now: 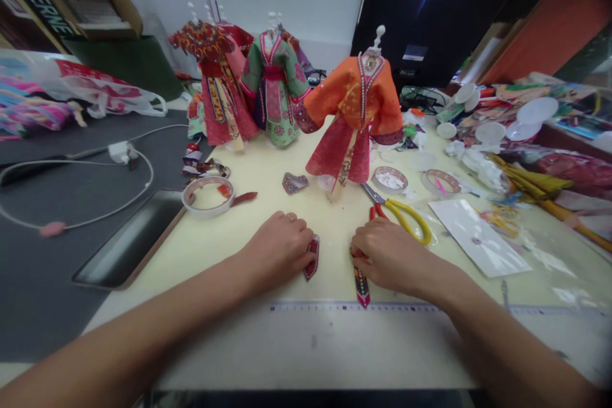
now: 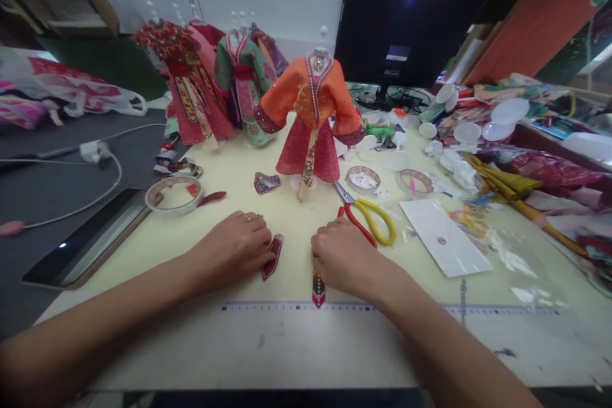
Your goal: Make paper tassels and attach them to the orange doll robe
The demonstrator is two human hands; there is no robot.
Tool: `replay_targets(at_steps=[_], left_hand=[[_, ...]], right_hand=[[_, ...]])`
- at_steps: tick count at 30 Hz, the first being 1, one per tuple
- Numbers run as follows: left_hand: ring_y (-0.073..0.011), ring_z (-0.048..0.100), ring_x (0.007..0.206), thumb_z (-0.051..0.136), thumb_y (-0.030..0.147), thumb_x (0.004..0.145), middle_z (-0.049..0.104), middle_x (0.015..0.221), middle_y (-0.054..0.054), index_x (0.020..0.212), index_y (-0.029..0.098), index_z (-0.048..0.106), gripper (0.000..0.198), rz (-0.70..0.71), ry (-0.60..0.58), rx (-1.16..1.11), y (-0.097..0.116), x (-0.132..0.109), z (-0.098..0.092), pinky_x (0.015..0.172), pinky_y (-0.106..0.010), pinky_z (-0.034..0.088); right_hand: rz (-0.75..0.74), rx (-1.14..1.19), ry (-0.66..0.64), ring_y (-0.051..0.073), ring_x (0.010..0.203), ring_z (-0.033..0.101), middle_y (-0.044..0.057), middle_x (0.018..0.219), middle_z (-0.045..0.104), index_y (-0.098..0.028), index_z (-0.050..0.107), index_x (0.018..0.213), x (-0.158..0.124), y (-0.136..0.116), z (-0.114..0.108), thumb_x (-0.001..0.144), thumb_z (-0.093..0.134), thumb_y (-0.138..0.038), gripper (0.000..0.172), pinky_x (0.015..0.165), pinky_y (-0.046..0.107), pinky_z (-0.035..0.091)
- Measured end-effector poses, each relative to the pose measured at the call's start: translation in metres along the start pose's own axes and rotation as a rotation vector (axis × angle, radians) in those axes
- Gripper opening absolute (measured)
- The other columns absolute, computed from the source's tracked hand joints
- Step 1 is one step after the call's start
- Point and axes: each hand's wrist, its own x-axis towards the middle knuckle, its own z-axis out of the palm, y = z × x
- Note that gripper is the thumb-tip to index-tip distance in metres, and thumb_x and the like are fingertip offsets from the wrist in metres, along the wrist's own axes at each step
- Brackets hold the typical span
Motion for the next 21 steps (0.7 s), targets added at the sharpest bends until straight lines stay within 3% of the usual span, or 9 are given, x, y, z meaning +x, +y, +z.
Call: replay_targets(at_steps=[15, 18, 21], left_hand=[[-0.0202, 0.055, 0.074, 0.045, 0.03, 0.087, 0.062, 0.074, -0.006, 0.073, 0.014, 0.059, 0.025, -0.004, 0.056, -0.062, 0.0001, -0.0007, 0.0051, 0.066, -0.033, 0.038], [-0.0197, 0.055, 0.075, 0.043, 0.027, 0.088, 0.062, 0.075, -0.005, 0.073, 0.015, 0.061, 0.026, -0.026, 0.062, -0.123, 0.0018, -0.001, 0.0063, 0.068, -0.033, 0.038], [-0.0176, 0.055, 0.075, 0.043, 0.024, 0.087, 0.062, 0.073, -0.004, 0.071, 0.016, 0.063, 0.027, -0.068, 0.074, -0.262, 0.0059, -0.0023, 0.0043, 0.071, -0.031, 0.04]], right_hand=[[0.008, -0.036, 0.002, 0.016, 0.06, 0.055, 0.004, 0.062, 0.064, -0.016, 0.058, 0.058, -0.0005, 0.0013, 0.0027, 0.07, 0.051, -0.012, 0.015, 0.061, 0.029, 0.03], [0.003, 0.006, 0.063, 0.016, 0.061, 0.055, 0.004, 0.063, 0.063, -0.016, 0.058, 0.059, 0.0013, 0.0009, 0.0018, 0.075, 0.052, -0.014, 0.017, 0.061, 0.029, 0.031], [-0.02, 0.086, 0.23, 0.015, 0.065, 0.054, 0.004, 0.065, 0.062, -0.016, 0.058, 0.063, 0.0027, -0.0017, -0.0008, 0.08, 0.051, -0.018, 0.019, 0.065, 0.029, 0.033]])
